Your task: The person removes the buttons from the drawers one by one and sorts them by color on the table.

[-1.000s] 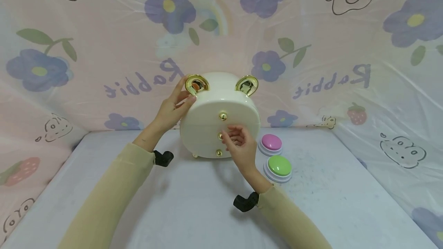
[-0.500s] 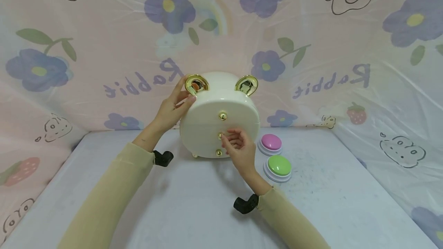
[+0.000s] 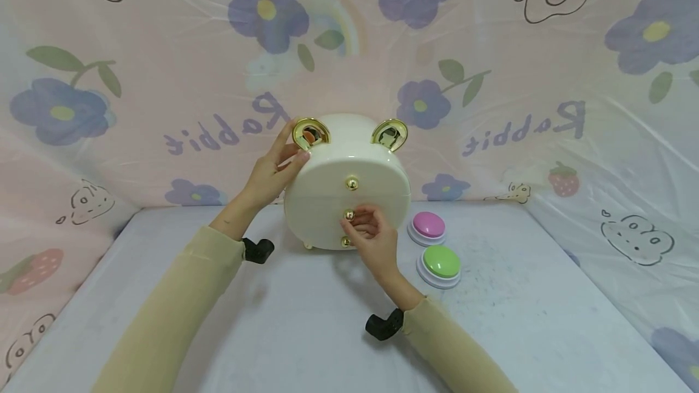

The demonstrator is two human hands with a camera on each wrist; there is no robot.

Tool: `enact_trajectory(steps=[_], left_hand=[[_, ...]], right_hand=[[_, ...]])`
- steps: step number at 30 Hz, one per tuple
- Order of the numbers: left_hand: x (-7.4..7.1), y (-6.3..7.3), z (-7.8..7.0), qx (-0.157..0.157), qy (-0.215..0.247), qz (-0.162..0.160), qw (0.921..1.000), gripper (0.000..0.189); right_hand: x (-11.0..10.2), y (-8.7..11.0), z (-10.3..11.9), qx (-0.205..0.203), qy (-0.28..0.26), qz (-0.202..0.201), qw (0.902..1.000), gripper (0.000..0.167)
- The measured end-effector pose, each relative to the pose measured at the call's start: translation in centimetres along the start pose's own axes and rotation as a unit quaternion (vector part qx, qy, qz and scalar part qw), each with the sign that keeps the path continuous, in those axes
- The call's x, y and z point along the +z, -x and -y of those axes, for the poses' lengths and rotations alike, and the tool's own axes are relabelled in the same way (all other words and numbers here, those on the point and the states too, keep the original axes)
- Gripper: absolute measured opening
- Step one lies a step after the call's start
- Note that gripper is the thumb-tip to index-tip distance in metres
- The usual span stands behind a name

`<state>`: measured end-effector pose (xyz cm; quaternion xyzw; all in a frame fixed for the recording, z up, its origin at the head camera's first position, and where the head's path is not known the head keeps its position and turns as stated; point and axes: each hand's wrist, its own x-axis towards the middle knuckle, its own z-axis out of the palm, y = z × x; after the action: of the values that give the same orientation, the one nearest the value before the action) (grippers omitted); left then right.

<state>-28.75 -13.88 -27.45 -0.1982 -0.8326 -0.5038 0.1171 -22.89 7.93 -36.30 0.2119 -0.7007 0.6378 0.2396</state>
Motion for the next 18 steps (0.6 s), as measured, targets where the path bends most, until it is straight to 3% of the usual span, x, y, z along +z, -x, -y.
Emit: enact_trajectory(steps=[18], left_hand=[[0.01, 0.05, -0.02, 0.003, 0.002, -0.004, 1.0000, 0.068]], right_hand=[[0.46, 0.08, -0.21, 0.019, -0.039, -0.016, 0.9989, 0.026]])
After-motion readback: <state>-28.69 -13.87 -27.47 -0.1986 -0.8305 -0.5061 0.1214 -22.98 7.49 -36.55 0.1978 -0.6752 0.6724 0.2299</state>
